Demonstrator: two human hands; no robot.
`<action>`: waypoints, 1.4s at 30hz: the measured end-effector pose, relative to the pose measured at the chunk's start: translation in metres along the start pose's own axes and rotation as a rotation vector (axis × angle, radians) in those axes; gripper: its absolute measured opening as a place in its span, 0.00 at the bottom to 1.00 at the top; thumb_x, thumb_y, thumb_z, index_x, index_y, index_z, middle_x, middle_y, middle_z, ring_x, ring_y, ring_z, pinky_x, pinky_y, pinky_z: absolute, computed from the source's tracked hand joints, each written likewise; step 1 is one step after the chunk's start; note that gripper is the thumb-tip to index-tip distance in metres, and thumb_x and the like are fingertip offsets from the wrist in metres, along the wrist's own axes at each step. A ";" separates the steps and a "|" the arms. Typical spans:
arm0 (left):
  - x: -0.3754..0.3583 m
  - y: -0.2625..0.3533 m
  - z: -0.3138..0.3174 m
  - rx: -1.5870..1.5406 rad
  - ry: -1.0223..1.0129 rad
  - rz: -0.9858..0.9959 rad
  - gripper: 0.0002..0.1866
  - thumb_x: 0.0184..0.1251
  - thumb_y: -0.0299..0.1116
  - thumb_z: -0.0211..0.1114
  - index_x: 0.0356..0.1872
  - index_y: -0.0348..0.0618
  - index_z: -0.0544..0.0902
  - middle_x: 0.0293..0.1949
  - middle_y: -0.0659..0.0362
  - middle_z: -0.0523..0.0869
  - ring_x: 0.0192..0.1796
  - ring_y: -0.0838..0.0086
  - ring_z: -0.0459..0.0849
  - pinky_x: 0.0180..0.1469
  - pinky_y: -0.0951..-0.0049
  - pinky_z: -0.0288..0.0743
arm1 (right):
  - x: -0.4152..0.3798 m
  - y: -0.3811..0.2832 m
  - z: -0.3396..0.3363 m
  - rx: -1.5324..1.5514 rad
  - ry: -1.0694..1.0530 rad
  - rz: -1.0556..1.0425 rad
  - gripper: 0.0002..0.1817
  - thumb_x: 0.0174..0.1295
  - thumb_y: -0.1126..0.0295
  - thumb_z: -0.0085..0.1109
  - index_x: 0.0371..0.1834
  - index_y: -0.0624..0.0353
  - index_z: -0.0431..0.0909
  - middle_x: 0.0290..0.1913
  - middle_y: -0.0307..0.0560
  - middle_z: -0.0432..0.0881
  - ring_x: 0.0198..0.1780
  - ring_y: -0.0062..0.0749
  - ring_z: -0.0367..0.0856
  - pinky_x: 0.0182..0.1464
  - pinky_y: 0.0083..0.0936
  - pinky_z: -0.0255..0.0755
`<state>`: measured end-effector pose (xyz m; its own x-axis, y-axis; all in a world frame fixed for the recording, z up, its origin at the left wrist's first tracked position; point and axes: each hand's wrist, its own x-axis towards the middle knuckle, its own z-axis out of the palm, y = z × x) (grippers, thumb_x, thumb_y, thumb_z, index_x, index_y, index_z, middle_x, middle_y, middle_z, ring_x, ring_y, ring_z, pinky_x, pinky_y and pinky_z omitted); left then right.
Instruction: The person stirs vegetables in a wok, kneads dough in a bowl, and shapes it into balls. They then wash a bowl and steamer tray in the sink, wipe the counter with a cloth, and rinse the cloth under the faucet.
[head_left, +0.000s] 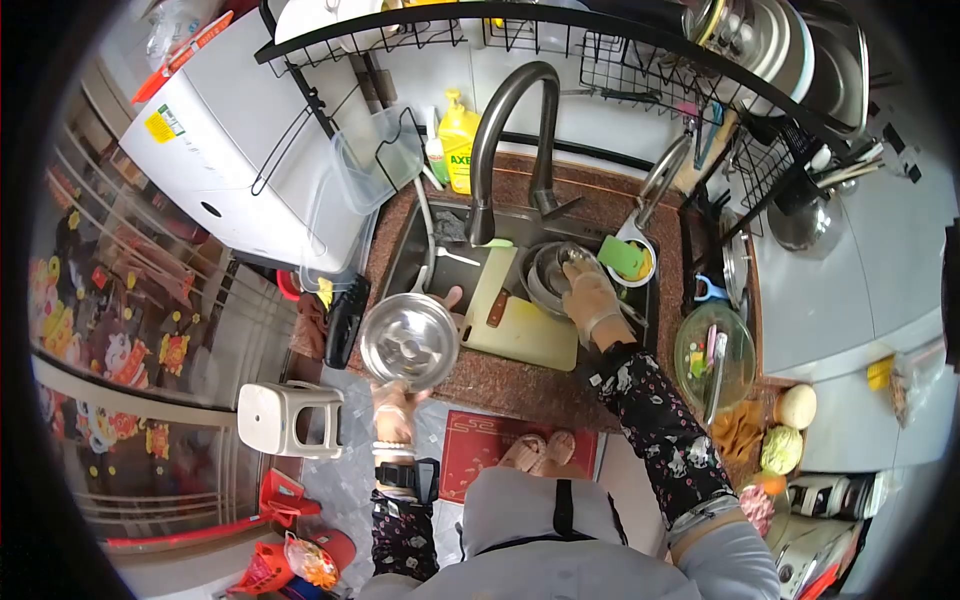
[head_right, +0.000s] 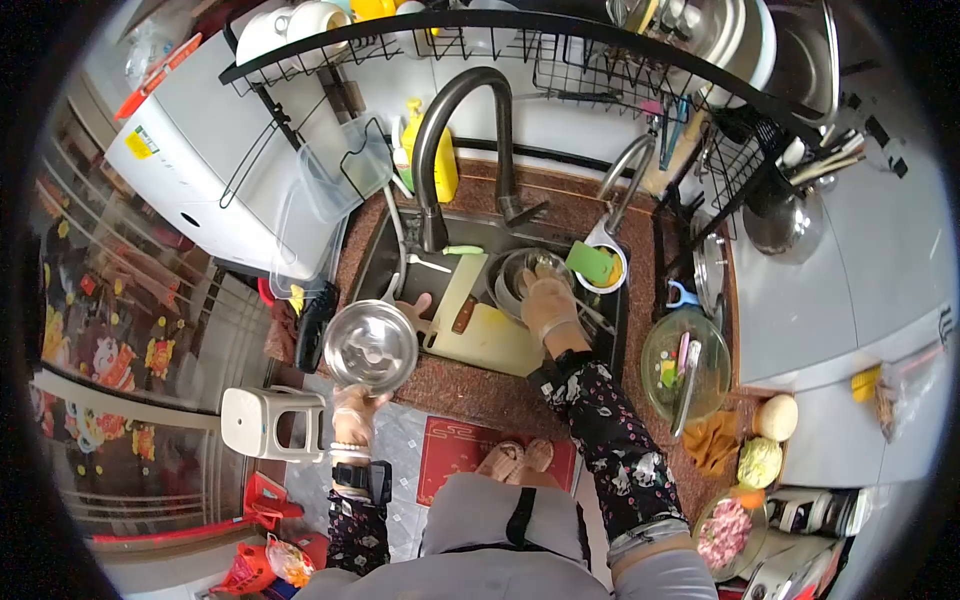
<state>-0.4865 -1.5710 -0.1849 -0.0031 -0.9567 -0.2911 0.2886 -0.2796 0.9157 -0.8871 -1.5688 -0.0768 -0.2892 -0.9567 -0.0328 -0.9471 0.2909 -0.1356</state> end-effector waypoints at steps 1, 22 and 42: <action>-0.016 0.021 0.024 -0.032 0.093 -0.103 0.07 0.61 0.19 0.53 0.39 0.30 0.75 0.42 0.43 0.81 0.40 0.56 0.84 0.46 0.55 0.86 | 0.009 0.002 -0.003 -0.007 0.031 -0.026 0.27 0.64 0.63 0.49 0.69 0.52 0.68 0.72 0.50 0.64 0.74 0.41 0.59 0.74 0.33 0.52; -0.028 0.100 0.024 0.075 -0.217 -0.266 0.18 0.73 0.32 0.49 0.47 0.21 0.75 0.53 0.44 0.79 0.51 0.58 0.81 0.60 0.60 0.76 | 0.070 0.017 -0.003 0.040 0.229 0.236 0.35 0.61 0.72 0.47 0.74 0.64 0.54 0.76 0.54 0.54 0.78 0.43 0.49 0.76 0.34 0.47; 0.062 0.138 0.179 0.462 -0.707 -0.155 0.17 0.71 0.39 0.60 0.54 0.39 0.77 0.40 0.54 0.86 0.38 0.71 0.84 0.40 0.76 0.77 | -0.051 -0.011 0.108 0.228 0.390 0.344 0.12 0.50 0.71 0.55 0.39 0.57 0.79 0.38 0.49 0.83 0.45 0.45 0.81 0.51 0.36 0.74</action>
<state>-0.6183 -1.6831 -0.0267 -0.6504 -0.6881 -0.3217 -0.1829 -0.2692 0.9456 -0.8465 -1.5238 -0.1806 -0.6471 -0.7204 0.2496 -0.7475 0.5351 -0.3937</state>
